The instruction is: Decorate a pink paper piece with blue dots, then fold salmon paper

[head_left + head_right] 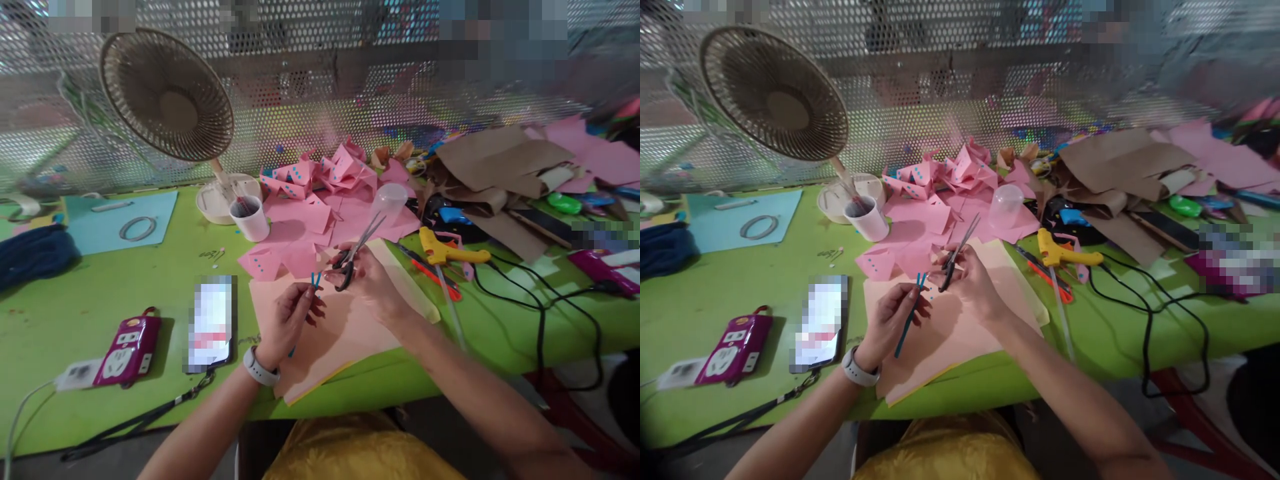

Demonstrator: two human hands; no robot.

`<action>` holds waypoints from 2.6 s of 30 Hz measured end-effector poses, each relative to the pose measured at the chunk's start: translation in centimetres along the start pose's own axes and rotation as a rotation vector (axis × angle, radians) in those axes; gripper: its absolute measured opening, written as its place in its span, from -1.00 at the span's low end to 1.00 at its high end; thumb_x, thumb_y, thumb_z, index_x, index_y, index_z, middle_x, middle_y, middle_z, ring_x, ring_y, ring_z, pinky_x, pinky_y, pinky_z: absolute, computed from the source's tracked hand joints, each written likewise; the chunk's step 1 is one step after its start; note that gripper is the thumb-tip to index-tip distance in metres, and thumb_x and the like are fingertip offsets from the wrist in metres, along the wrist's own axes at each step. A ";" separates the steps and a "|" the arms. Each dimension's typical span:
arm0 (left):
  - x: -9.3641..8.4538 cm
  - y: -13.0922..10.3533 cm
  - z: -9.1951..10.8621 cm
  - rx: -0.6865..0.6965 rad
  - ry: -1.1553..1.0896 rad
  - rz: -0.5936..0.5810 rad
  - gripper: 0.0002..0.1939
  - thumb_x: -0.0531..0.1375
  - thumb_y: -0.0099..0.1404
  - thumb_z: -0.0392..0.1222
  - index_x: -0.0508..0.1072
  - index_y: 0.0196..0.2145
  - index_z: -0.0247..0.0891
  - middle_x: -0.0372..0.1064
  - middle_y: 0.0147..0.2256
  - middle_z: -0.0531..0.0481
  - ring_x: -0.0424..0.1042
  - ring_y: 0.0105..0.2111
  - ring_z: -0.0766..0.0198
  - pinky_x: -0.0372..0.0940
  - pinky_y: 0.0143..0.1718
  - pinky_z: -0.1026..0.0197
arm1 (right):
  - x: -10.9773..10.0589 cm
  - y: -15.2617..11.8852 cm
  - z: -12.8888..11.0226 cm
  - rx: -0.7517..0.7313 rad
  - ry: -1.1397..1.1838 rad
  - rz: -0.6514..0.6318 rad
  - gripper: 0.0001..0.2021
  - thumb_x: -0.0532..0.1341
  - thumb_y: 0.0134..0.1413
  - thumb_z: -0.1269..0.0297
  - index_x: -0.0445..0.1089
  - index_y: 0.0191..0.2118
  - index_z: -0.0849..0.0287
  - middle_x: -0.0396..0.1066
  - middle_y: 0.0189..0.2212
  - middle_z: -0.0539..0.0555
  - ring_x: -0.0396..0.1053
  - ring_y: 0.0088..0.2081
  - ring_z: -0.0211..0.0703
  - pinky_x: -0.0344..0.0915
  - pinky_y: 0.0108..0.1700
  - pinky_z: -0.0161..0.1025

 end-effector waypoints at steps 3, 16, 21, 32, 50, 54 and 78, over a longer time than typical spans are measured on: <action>0.0 -0.1 -0.1 0.010 0.012 -0.008 -0.60 0.18 0.33 0.15 0.43 -0.19 -0.28 0.49 -0.39 -0.07 0.49 -0.47 0.29 0.38 -0.53 0.30 | 0.6 0.0 0.1 -0.018 0.013 -0.026 -0.39 0.51 -0.37 0.27 0.22 -0.15 -0.01 0.31 -0.28 -0.09 0.41 -0.33 -0.30 0.40 -0.22 -0.25; 0.2 0.1 -0.3 -0.061 -0.005 0.016 -0.56 0.20 0.31 0.18 0.42 -0.14 -0.28 0.51 -0.38 -0.07 0.53 -0.45 0.27 0.43 -0.45 0.27 | 0.6 -0.5 1.3 -0.166 -0.071 -0.081 -0.53 0.39 -0.08 0.35 0.22 -0.06 -0.03 0.32 -0.17 -0.05 0.44 -0.28 -0.32 0.41 -0.17 -0.31; 0.1 0.1 -0.7 -0.049 0.020 0.002 -0.60 0.19 0.33 0.13 0.42 -0.14 -0.29 0.53 -0.32 -0.11 0.55 -0.39 0.24 0.47 -0.41 0.23 | 0.5 -0.4 1.5 -0.161 -0.014 -0.063 -0.48 0.44 -0.17 0.34 0.23 -0.08 -0.01 0.31 -0.21 -0.07 0.43 -0.31 -0.34 0.42 -0.24 -0.34; 0.1 -0.1 -0.1 0.017 -0.008 0.036 -0.64 0.21 0.34 0.08 0.39 -0.11 -0.28 0.57 -0.31 -0.11 0.59 -0.33 0.20 0.50 -0.34 0.21 | 0.3 -0.5 1.5 -0.140 0.042 -0.021 -0.49 0.45 -0.22 0.35 0.25 -0.12 -0.01 0.30 -0.23 -0.08 0.44 -0.32 -0.31 0.45 -0.33 -0.35; -0.2 -0.3 0.7 0.102 0.054 0.117 -0.70 0.26 0.31 0.05 0.42 -0.21 -0.26 0.53 -0.25 -0.09 0.54 -0.27 0.24 0.48 -0.26 0.20 | 0.0 -0.6 1.8 -0.198 -0.038 -0.030 -0.52 0.39 -0.12 0.42 0.26 -0.07 -0.02 0.31 -0.23 -0.09 0.45 -0.31 -0.34 0.44 -0.21 -0.33; 0.0 -0.3 0.8 0.090 0.021 0.084 -0.70 0.27 0.30 0.05 0.43 -0.23 -0.26 0.51 -0.27 -0.07 0.53 -0.28 0.26 0.49 -0.25 0.20 | 0.1 -0.6 1.9 -0.195 -0.057 -0.033 -0.51 0.39 -0.13 0.42 0.27 -0.06 -0.03 0.31 -0.22 -0.09 0.45 -0.30 -0.34 0.44 -0.22 -0.34; -0.1 0.0 -0.3 0.073 -0.075 0.081 -0.65 0.32 0.26 -0.02 0.33 -0.14 -0.24 0.51 -0.31 -0.02 0.58 -0.32 0.23 0.52 -0.23 0.13 | 0.2 -1.1 2.0 -0.172 -0.077 -0.033 -0.53 0.36 -0.11 0.42 0.27 -0.05 -0.03 0.34 -0.20 -0.06 0.45 -0.29 -0.30 0.46 -0.30 -0.35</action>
Point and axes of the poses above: each hand's wrist, its own y-axis towards the middle knuckle, its own x-axis out of the palm, z = x × y, the point moved 6 cm from there along y, towards the middle knuckle
